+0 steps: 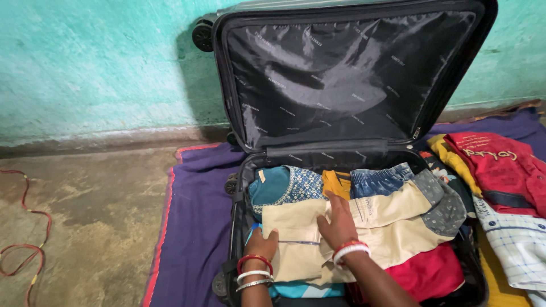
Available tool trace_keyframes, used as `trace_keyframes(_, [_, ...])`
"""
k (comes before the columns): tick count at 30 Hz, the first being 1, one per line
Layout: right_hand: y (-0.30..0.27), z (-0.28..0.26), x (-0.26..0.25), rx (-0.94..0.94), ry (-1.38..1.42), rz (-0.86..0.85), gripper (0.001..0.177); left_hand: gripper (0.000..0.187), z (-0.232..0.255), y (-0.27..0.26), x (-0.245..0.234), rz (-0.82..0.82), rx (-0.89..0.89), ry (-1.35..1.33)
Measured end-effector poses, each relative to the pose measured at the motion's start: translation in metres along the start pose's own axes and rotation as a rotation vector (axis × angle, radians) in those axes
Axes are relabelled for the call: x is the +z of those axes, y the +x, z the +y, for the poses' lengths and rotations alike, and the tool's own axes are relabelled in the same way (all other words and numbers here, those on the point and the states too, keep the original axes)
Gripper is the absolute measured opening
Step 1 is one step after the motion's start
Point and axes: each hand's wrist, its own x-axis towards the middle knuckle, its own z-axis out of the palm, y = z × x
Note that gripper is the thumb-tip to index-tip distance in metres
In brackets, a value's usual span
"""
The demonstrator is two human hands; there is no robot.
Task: The person packs an open suitcase by folding and arranging various garments inside it by hand.
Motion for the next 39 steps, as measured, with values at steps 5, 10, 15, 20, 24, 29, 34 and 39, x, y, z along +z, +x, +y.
trace_keyframes(5, [-0.024,0.009,0.010,0.059,-0.034,-0.005,0.051,0.058,0.021,-0.017,-0.007,0.075,0.018,-0.065])
trace_keyframes(10, [-0.019,0.025,0.008,0.071,-0.113,-0.297,0.067,0.058,0.039,-0.027,-0.014,0.055,0.016,-0.066])
trace_keyframes(15, [-0.010,0.013,-0.013,0.271,-0.069,-0.282,0.076,0.052,0.049,-0.023,-0.028,0.102,0.064,-0.068])
trace_keyframes(20, [-0.007,0.017,-0.021,0.163,-0.060,-0.275,0.065,0.055,0.068,-0.047,-0.058,0.167,-0.026,0.051])
trace_keyframes(24, [-0.009,0.006,-0.025,0.085,0.027,-0.343,0.056,0.055,0.092,-0.063,-0.057,0.182,-0.025,0.037])
trace_keyframes(29, [-0.007,-0.023,-0.047,0.428,0.407,-0.545,0.072,0.056,0.120,-0.064,-0.032,0.165,0.136,-0.107])
trace_keyframes(34, [0.000,-0.034,-0.072,0.402,0.598,-0.668,0.091,0.060,0.143,-0.071,-0.005,0.079,0.247,-0.381])
trace_keyframes(39, [0.003,-0.031,-0.095,0.407,0.777,-0.712,0.095,0.063,0.160,-0.077,0.013,-0.145,0.166,-0.611])
